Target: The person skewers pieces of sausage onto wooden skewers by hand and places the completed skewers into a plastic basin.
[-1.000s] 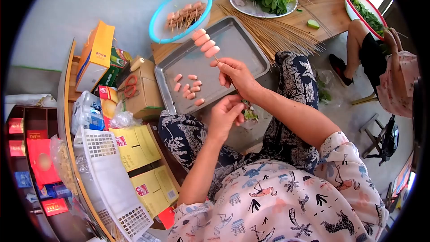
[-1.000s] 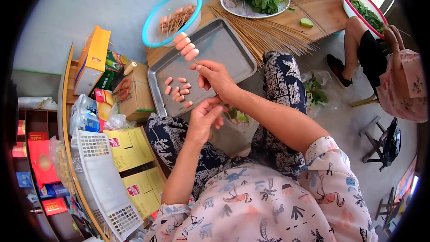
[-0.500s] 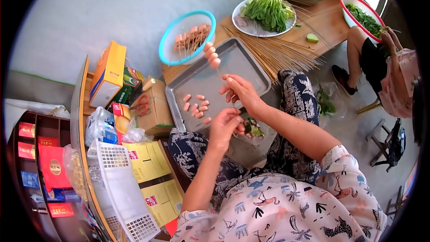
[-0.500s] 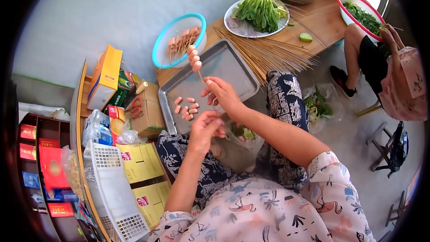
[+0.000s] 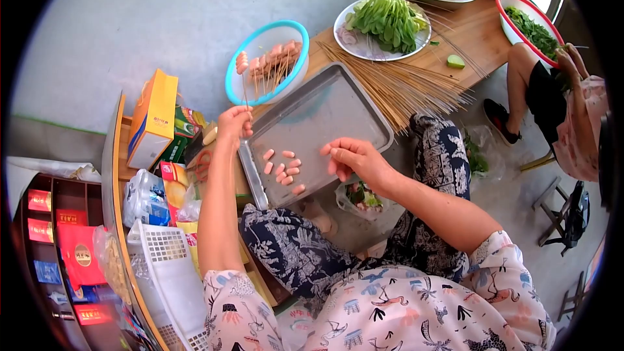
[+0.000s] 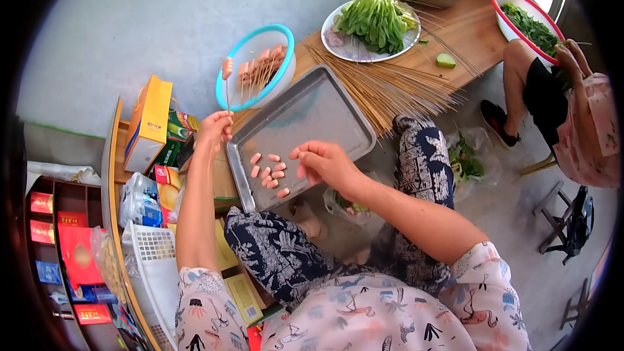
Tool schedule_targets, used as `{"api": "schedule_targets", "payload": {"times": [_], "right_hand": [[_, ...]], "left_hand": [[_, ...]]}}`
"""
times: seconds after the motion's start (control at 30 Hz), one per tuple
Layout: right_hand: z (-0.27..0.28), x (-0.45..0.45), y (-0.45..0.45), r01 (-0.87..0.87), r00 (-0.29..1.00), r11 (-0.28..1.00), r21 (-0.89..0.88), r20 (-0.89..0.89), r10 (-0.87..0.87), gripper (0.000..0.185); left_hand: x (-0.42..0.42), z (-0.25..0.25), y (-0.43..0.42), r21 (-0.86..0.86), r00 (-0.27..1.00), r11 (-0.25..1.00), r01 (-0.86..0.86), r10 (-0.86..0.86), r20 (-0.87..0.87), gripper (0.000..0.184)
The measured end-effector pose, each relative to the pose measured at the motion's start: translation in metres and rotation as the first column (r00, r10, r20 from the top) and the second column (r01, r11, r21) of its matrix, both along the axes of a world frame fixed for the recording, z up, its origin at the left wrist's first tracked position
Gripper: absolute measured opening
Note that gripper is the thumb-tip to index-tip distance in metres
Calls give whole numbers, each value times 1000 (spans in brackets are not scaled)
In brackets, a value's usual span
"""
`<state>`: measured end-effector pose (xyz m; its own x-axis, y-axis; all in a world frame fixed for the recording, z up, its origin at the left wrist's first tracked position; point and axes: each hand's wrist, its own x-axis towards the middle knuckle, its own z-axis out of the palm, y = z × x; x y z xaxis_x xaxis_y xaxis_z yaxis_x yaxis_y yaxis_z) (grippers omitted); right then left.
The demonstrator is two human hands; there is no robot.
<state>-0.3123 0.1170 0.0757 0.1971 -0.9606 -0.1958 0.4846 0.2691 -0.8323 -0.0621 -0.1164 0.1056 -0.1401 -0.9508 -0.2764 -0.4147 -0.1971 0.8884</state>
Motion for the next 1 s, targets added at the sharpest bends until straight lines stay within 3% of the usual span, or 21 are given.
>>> {"api": "schedule_targets", "payload": {"times": [0.27, 0.33, 0.47, 0.53, 0.57, 0.63, 0.77, 0.83, 0.9, 1.0], "right_hand": [[9, -8, 1, -98, 995, 995, 17, 28, 97, 21], [12, -9, 0, -131, 991, 991, 26, 39, 130, 21], [13, -12, -3, -137, 990, 990, 19, 28, 137, 21], [14, -12, -3, -138, 990, 990, 42, 49, 136, 22], [13, -11, -3, -140, 989, 989, 46, 51, 138, 22], [14, -10, -4, -135, 990, 990, 41, 42, 133, 21], [13, -8, -2, -139, 990, 989, 43, 15, 139, 21], [11, -6, -2, -136, 991, 989, 58, -5, 136, 21], [7, -5, -1, -147, 988, 988, 38, -33, 148, 21], [-4, 2, -1, -130, 988, 991, 5, -87, 130, 21]], "left_hand": [[-39, -30, -95, 53, 989, 998, -42, 34, 142, 10], [-43, -45, -118, -13, 953, 998, -65, 66, 294, 8], [-48, -72, -148, -56, 918, 995, -81, 96, 384, 10], [-49, -79, -148, -74, 850, 990, -121, 142, 508, 7], [-50, -80, -141, -70, 848, 990, -123, 141, 510, 7], [-48, -78, -122, -237, 896, 959, -155, 237, 376, 16], [-19, -70, -84, -378, 902, 919, -117, 258, 347, 22], [11, -79, -61, -543, 907, 839, 24, 210, 365, 21], [19, -61, -5, -347, 971, 937, -36, 115, 208, 22], [58, -83, 44, -416, 965, 907, 59, 55, 257, 24]]}}
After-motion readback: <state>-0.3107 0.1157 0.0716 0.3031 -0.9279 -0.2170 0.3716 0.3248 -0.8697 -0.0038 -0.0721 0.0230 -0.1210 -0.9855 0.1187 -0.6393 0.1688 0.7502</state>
